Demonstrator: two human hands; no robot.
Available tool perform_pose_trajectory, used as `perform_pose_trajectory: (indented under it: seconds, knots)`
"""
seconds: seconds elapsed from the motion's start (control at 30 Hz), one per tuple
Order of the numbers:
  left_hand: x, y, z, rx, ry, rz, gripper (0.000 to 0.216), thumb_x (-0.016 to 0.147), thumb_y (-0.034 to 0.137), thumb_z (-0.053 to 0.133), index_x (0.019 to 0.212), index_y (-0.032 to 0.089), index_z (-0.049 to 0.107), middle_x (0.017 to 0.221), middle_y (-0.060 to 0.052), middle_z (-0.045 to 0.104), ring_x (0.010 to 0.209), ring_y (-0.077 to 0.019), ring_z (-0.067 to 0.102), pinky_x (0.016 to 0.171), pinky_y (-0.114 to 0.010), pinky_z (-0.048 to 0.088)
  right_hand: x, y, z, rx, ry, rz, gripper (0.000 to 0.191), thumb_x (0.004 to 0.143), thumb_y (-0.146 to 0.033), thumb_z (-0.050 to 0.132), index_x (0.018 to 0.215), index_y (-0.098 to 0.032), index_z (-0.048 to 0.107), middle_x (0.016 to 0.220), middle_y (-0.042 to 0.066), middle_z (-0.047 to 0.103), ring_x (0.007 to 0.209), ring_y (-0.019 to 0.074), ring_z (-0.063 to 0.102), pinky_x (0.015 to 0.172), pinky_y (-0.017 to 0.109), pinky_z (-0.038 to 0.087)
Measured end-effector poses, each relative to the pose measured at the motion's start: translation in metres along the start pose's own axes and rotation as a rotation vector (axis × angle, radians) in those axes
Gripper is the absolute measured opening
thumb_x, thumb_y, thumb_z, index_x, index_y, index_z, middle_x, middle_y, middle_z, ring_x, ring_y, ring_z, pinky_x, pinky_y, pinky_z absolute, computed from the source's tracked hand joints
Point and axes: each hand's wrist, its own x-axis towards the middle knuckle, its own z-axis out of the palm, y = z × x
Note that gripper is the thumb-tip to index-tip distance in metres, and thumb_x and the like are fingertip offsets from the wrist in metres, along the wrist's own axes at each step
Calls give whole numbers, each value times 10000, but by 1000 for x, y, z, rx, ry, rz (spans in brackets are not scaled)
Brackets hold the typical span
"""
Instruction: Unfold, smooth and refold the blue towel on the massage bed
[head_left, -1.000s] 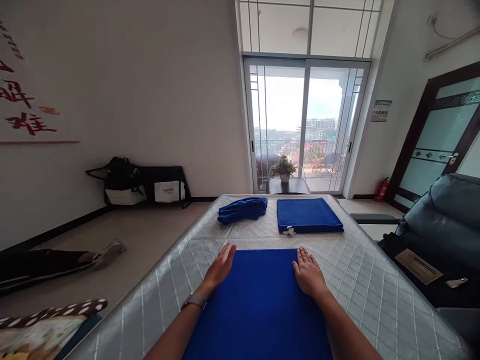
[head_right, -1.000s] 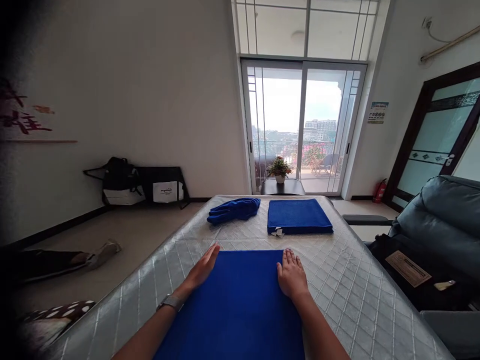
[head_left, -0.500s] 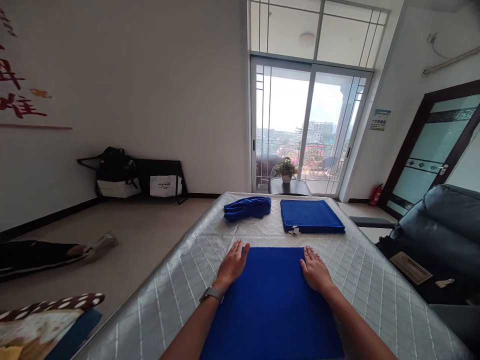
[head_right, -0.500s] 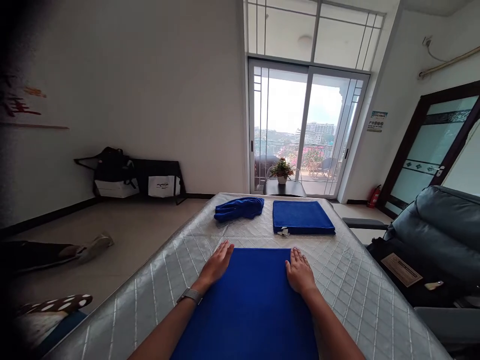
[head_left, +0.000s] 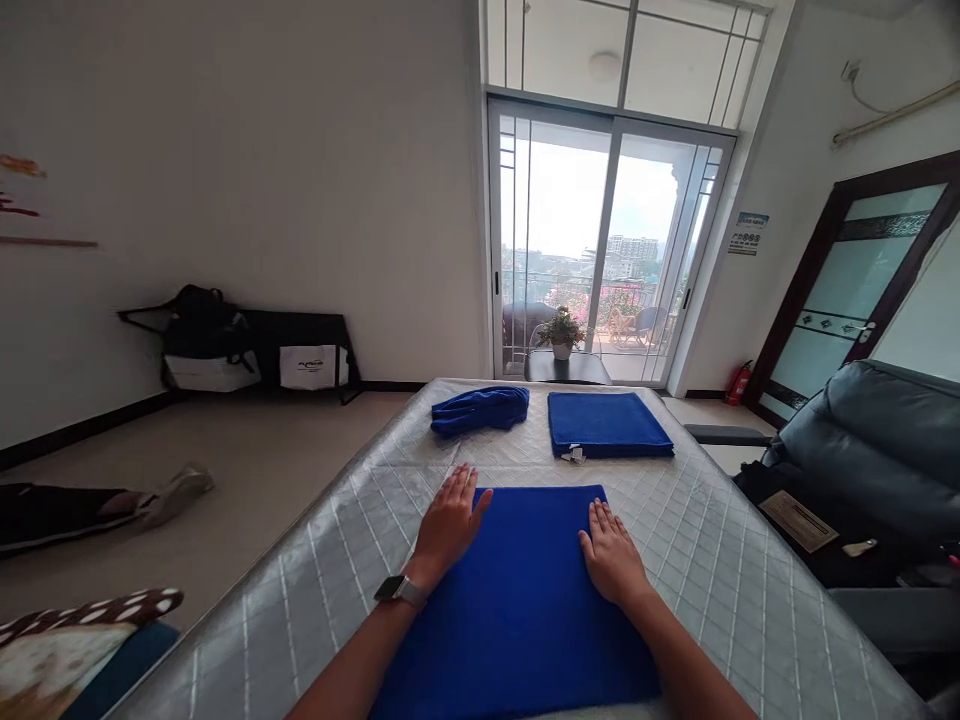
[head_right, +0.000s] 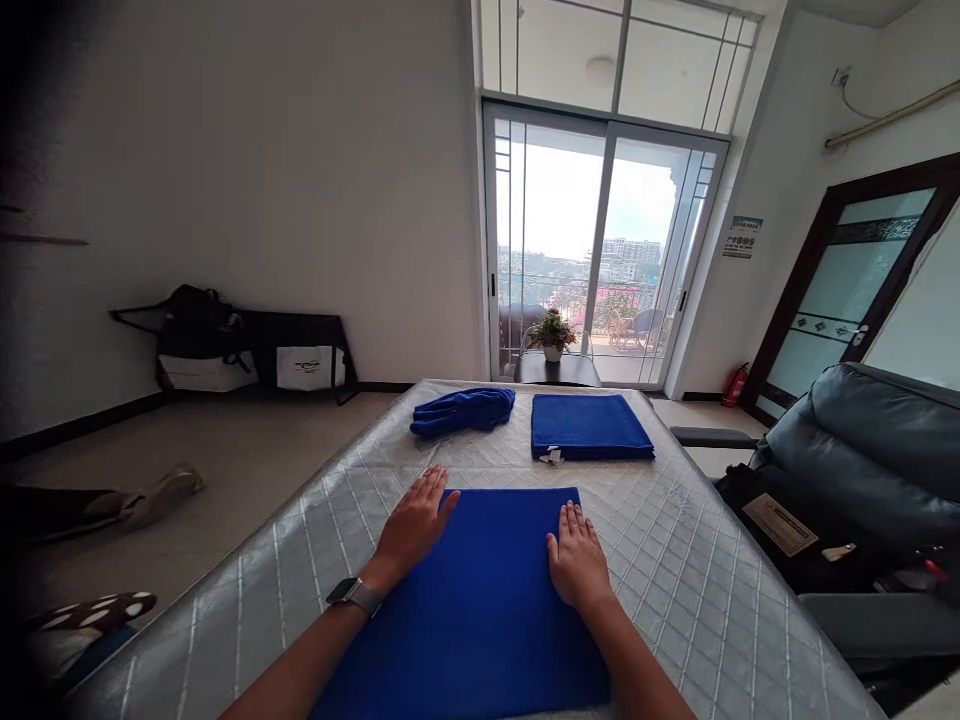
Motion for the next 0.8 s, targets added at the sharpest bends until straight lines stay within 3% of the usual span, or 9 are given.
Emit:
perform_pose_trajectory:
  seconds: [0.1, 0.23, 0.3, 0.37, 0.43, 0.53, 0.8]
  knots:
    - [-17, 53, 5, 5, -41, 189, 696, 1012, 607, 255, 1512, 159, 439, 1597, -115, 424, 1509, -281, 309, 1233, -480, 301, 1, 2, 0, 21, 8, -1, 684, 1025, -430, 164, 1596, -55, 180, 1669, 100, 132, 1546, 193, 83, 1249, 368, 86]
    - [-43, 130, 38, -101, -168, 479, 642, 1022, 563, 287, 1578, 244, 303, 1630, -78, 359, 1515, -262, 292, 1223, -501, 327, 1, 8, 4, -6, 18, -55, 643, 1014, -345, 212, 1595, -67, 205, 1668, 108, 113, 1548, 208, 73, 1246, 402, 99]
    - [-50, 154, 55, -132, -220, 530, 653, 1024, 556, 282, 1590, 230, 265, 1637, -88, 336, 1523, -256, 265, 1230, -497, 318, 1, 11, 7, -19, 10, -96, 636, 995, -289, 254, 1595, -82, 217, 1671, 107, 93, 1549, 215, 53, 1246, 409, 94]
    - [-50, 162, 67, -132, -261, 494, 676, 1027, 560, 266, 1588, 183, 269, 1628, -122, 345, 1522, -258, 265, 1231, -488, 317, 0, 13, 7, -16, 3, -114, 640, 984, -267, 271, 1595, -85, 220, 1672, 111, 90, 1550, 223, 44, 1247, 407, 83]
    - [-48, 155, 73, -116, -284, 433, 697, 1026, 571, 254, 1580, 150, 288, 1615, -149, 362, 1517, -267, 278, 1228, -492, 320, 0, 12, 7, -2, 7, -101, 639, 997, -295, 245, 1593, -67, 213, 1670, 122, 109, 1550, 227, 55, 1247, 403, 77]
    - [-46, 121, 68, -64, -288, 352, 711, 1018, 591, 256, 1574, 152, 310, 1620, -151, 347, 1516, -285, 277, 1226, -512, 311, 1, 9, 4, 30, 25, -55, 661, 1017, -368, 194, 1588, -35, 202, 1666, 128, 132, 1549, 220, 79, 1248, 393, 77]
    - [-58, -2, 10, 165, -322, 9, 865, 975, 694, 210, 1562, 66, 302, 1641, -175, 269, 1529, -294, 236, 1248, -490, 222, 3, 7, 5, 39, 26, -28, 671, 1017, -385, 178, 1589, -34, 192, 1669, 108, 125, 1548, 209, 85, 1249, 376, 52]
